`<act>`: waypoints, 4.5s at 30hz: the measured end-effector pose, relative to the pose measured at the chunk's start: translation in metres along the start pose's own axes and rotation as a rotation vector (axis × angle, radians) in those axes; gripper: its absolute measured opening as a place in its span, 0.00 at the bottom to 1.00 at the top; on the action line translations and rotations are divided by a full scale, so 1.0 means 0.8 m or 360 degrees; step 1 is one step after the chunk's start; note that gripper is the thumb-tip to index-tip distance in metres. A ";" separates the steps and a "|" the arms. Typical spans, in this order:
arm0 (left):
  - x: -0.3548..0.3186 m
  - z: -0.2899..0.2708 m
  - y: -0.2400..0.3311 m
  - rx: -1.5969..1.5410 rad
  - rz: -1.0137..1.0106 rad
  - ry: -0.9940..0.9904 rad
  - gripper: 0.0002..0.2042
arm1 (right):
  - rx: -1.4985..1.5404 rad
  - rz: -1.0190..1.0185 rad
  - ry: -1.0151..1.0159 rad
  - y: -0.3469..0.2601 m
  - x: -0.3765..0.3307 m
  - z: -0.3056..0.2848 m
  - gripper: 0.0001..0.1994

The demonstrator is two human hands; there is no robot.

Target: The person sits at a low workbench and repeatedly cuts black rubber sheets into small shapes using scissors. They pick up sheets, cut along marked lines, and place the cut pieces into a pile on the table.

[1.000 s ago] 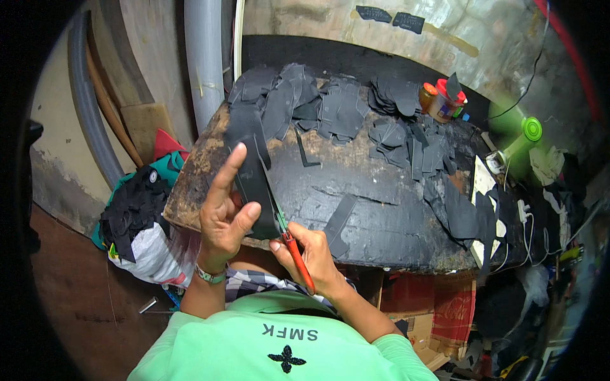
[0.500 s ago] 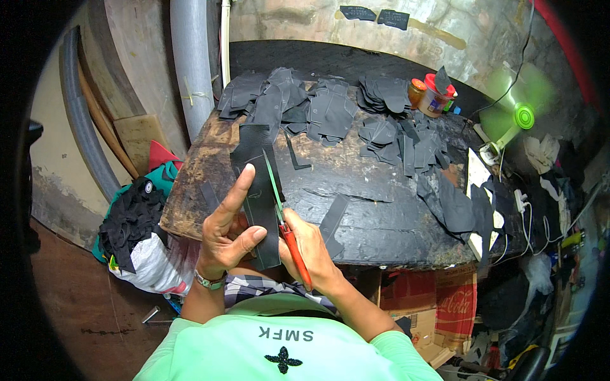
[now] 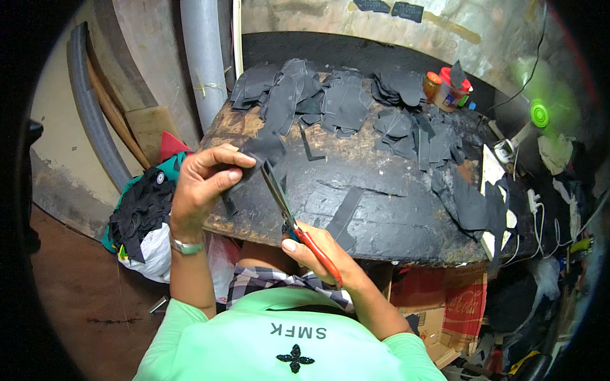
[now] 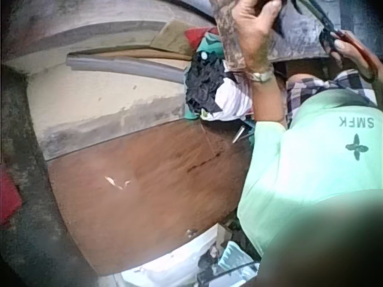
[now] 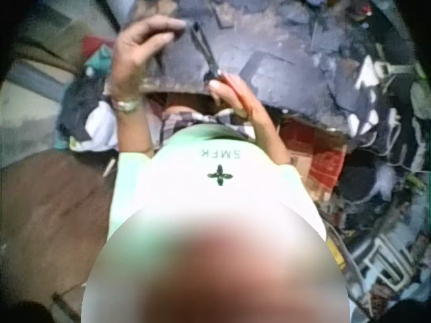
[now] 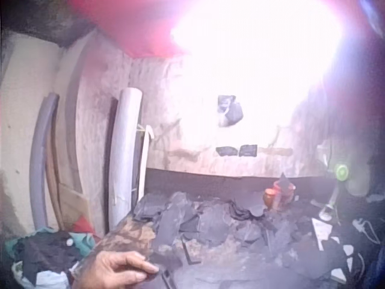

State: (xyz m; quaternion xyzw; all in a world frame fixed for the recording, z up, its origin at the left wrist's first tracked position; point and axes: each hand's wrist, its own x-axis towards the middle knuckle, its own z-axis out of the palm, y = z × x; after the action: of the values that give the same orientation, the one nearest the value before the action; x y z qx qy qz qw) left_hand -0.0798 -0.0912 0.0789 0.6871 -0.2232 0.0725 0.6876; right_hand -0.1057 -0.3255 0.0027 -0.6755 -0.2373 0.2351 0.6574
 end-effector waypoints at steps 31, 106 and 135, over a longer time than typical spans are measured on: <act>0.003 -0.022 0.030 0.0054 -0.0422 -0.0547 0.09 | -0.0504 -0.0022 0.0077 -0.018 0.003 0.011 0.40; -0.055 0.040 -0.030 0.0710 0.0383 0.0777 0.33 | -0.0334 -0.0079 0.0134 0.011 0.016 0.048 0.24; -0.060 0.043 -0.035 0.0152 0.0363 0.0468 0.33 | -0.0198 -0.0101 0.0201 0.010 0.006 0.052 0.19</act>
State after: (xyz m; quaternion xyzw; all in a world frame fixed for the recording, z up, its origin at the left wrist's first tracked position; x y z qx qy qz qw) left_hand -0.1184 -0.1161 0.0321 0.6713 -0.1932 0.2601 0.6667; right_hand -0.1278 -0.2904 -0.0064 -0.7207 -0.2308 0.1559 0.6349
